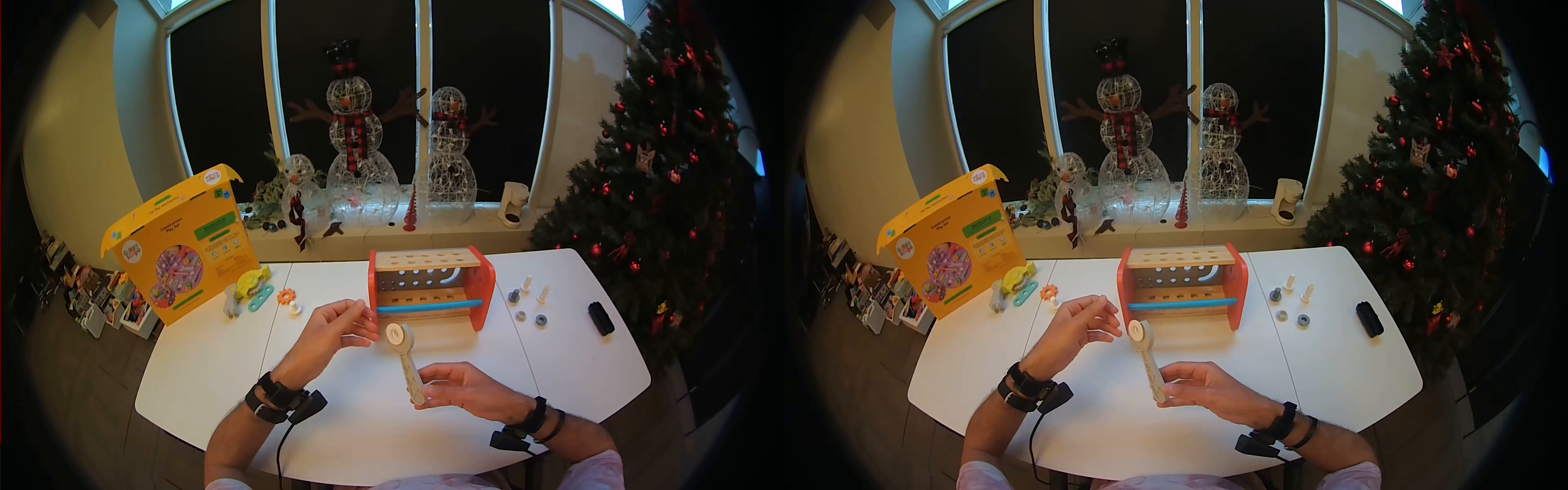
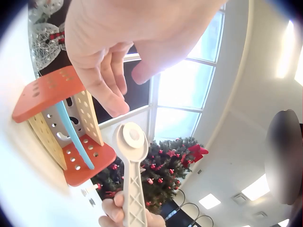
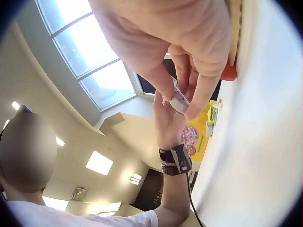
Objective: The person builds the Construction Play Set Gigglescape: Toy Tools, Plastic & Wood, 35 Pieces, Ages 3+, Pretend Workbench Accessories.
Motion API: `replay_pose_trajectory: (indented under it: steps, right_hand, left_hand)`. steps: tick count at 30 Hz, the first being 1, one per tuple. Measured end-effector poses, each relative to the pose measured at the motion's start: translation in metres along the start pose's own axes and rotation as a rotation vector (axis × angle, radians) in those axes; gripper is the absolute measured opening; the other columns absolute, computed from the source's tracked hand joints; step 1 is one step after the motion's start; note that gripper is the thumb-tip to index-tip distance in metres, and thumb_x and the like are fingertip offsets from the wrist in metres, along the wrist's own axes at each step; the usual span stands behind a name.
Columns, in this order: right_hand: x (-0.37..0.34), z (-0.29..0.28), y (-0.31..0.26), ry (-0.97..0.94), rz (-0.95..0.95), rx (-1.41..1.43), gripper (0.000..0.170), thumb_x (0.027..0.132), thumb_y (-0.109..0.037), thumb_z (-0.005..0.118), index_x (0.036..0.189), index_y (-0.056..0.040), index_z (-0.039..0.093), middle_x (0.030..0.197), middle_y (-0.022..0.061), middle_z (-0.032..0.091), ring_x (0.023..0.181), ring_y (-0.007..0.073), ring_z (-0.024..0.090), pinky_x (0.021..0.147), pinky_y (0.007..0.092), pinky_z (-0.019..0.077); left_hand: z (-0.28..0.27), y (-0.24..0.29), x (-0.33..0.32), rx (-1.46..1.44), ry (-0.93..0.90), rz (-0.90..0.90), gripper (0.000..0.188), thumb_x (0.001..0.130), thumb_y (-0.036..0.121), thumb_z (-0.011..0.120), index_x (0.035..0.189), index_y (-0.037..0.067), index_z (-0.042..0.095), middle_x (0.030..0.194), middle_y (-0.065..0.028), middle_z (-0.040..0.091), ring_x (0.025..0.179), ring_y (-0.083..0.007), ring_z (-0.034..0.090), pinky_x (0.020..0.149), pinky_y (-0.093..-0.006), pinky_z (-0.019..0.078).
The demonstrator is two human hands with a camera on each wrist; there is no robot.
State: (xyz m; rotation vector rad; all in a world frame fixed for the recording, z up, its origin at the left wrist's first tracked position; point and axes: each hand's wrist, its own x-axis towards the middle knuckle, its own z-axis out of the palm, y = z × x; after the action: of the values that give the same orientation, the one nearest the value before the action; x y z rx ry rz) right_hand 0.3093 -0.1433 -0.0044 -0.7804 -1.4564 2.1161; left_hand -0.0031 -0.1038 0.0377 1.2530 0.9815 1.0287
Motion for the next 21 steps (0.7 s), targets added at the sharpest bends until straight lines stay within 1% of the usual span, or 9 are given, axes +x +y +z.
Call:
replay_pose_trajectory:
  steps: [1, 3, 4, 5, 7, 8, 15, 17, 21]
  right_hand:
    - [0.0, -0.001, 0.001, 0.009, 0.021, -0.004, 0.044, 0.113, -0.019, 0.069, 0.149, 0.0042, 0.059, 0.136, 0.0121, 0.072, 0.124, 0.02, 0.072, 0.118, 0.0379, 0.056]
    - [0.003, -0.006, 0.008, 0.01, 0.025, 0.001, 0.044, 0.114, -0.02, 0.068, 0.149, 0.0048, 0.059, 0.135, 0.0121, 0.071, 0.124, 0.0202, 0.072, 0.118, 0.038, 0.0561]
    - [0.004, -0.008, 0.012, 0.01, 0.028, 0.005, 0.045, 0.114, -0.02, 0.068, 0.149, 0.0055, 0.059, 0.135, 0.0122, 0.07, 0.125, 0.0204, 0.071, 0.119, 0.0381, 0.0561]
    - [0.005, -0.011, 0.015, 0.011, 0.026, 0.0, 0.045, 0.114, -0.02, 0.068, 0.149, 0.0055, 0.059, 0.135, 0.0122, 0.07, 0.125, 0.0204, 0.071, 0.119, 0.0381, 0.0561]
    - [0.008, -0.016, 0.021, 0.045, 0.053, 0.047, 0.039, 0.114, -0.017, 0.066, 0.147, 0.0029, 0.06, 0.136, 0.0113, 0.071, 0.127, 0.0218, 0.071, 0.12, 0.0397, 0.0559]
    - [0.009, -0.021, 0.026, 0.048, 0.049, 0.044, 0.039, 0.114, -0.017, 0.066, 0.147, 0.0029, 0.06, 0.136, 0.0113, 0.071, 0.127, 0.0218, 0.071, 0.12, 0.0397, 0.0559]
    - [0.02, -0.038, 0.038, 0.178, 0.101, 0.095, 0.041, 0.114, -0.018, 0.067, 0.146, 0.005, 0.057, 0.136, 0.0121, 0.069, 0.129, 0.0252, 0.071, 0.12, 0.0396, 0.0557]
    - [0.026, -0.044, 0.041, 0.205, 0.093, 0.106, 0.041, 0.114, -0.018, 0.067, 0.145, 0.0058, 0.056, 0.136, 0.0124, 0.068, 0.129, 0.0262, 0.071, 0.119, 0.0396, 0.0558]
    - [0.037, -0.051, 0.042, 0.259, 0.072, 0.133, 0.039, 0.113, -0.018, 0.069, 0.141, 0.0068, 0.057, 0.134, 0.0129, 0.066, 0.129, 0.028, 0.071, 0.117, 0.0391, 0.0567]
  left_hand:
    - [-0.006, -0.008, 0.007, 0.0, 0.0, 0.0, 0.039, 0.119, 0.036, 0.055, 0.128, 0.001, 0.07, 0.113, -0.011, 0.078, 0.104, -0.0208, 0.078, 0.097, -0.034, 0.0632]
    - [-0.019, -0.029, 0.026, -0.005, 0.124, 0.096, 0.034, 0.114, 0.029, 0.064, 0.137, 0.004, 0.064, 0.13, -0.0115, 0.071, 0.12, -0.0201, 0.072, 0.104, -0.0352, 0.06]
    - [-0.023, -0.032, 0.032, 0.007, 0.113, 0.083, 0.044, 0.109, 0.016, 0.064, 0.151, 0.003, 0.057, 0.153, -0.014, 0.06, 0.138, -0.022, 0.063, 0.114, -0.0377, 0.0534]
    - [-0.025, -0.039, 0.04, 0.006, 0.113, 0.088, 0.044, 0.109, 0.016, 0.064, 0.151, 0.003, 0.057, 0.153, -0.014, 0.06, 0.138, -0.022, 0.063, 0.114, -0.0377, 0.0534]
    - [-0.024, -0.051, 0.052, 0.15, 0.086, 0.127, 0.058, 0.103, 0.004, 0.057, 0.16, 0.001, 0.051, 0.149, -0.0161, 0.067, 0.142, -0.0252, 0.061, 0.118, -0.0401, 0.0495]
    - [-0.023, -0.052, 0.055, 0.135, -0.004, 0.095, 0.071, 0.097, -0.002, 0.053, 0.167, 0.004, 0.046, 0.156, -0.0168, 0.064, 0.146, -0.0268, 0.059, 0.12, -0.0403, 0.0453]
    - [-0.004, -0.045, 0.057, 0.156, -0.041, 0.092, 0.071, 0.098, -0.002, 0.053, 0.168, 0.005, 0.046, 0.159, -0.0168, 0.062, 0.146, -0.0238, 0.06, 0.118, -0.038, 0.0459]
    - [-0.005, -0.048, 0.066, 0.156, -0.122, 0.063, 0.069, 0.102, 0.004, 0.058, 0.169, 0.004, 0.043, 0.168, -0.0127, 0.052, 0.147, -0.0245, 0.057, 0.122, -0.0417, 0.0457]
    - [0.0, -0.05, 0.071, 0.125, -0.102, 0.049, 0.069, 0.103, 0.005, 0.061, 0.17, 0.007, 0.043, 0.16, -0.0161, 0.061, 0.143, -0.0249, 0.062, 0.116, -0.0395, 0.0498]
